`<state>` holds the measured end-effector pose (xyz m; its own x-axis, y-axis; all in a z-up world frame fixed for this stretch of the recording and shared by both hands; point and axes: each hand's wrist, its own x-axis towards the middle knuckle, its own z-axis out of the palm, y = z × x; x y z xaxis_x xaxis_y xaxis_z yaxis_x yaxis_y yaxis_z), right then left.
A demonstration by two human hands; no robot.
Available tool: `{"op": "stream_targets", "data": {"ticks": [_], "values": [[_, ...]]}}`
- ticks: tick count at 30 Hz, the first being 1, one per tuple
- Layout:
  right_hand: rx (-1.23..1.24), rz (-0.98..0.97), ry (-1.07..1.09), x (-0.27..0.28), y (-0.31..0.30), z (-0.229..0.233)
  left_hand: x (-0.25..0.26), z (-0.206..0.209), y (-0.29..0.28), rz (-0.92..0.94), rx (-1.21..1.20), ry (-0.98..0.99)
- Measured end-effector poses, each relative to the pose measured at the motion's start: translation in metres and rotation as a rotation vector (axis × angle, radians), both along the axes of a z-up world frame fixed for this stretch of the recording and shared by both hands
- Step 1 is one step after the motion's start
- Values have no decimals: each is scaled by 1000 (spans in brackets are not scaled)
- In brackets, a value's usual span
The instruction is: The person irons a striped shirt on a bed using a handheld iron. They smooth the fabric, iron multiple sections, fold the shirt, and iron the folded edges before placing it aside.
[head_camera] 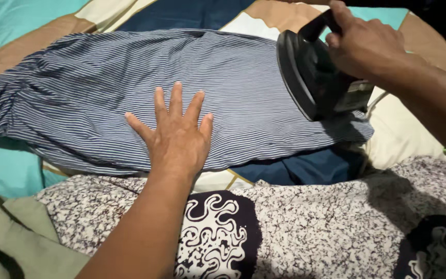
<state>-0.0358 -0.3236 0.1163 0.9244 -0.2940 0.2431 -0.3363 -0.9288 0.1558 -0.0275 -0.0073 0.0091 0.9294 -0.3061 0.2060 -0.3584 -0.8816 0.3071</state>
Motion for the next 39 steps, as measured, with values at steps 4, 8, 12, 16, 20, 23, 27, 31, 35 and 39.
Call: {"op": "stream_targets", "data": {"ticks": [4, 8, 12, 16, 20, 23, 27, 31, 35, 39], "values": [[186, -29, 36, -5, -7, 1, -1, 1, -1, 2, 8, 30], [353, 205, 95, -18, 17, 10, 0, -4, 0, -7, -12, -11], [389, 418, 126, -17, 53, 10, 2, -15, -3, -11, -52, -148], [339, 276, 92, 9, 96, 19, 4, -16, 4, -7, -34, -232], [331, 302, 76, 29, 113, 21, 18, -6, 18, -31, -79, -92], [326, 303, 111, 36, 111, 19, 33, -1, 25, 5, -59, -157], [270, 365, 41, 49, 100, 13, 40, -4, 19, -9, -19, -182], [326, 323, 64, 57, 110, 14, 42, -1, 18, 10, 0, -155], [309, 438, 92, 46, 105, 15, 44, -2, 21, 6, -31, -179], [248, 376, 59, 49, 103, 9, 47, -6, 19, 2, -34, -222]]}}
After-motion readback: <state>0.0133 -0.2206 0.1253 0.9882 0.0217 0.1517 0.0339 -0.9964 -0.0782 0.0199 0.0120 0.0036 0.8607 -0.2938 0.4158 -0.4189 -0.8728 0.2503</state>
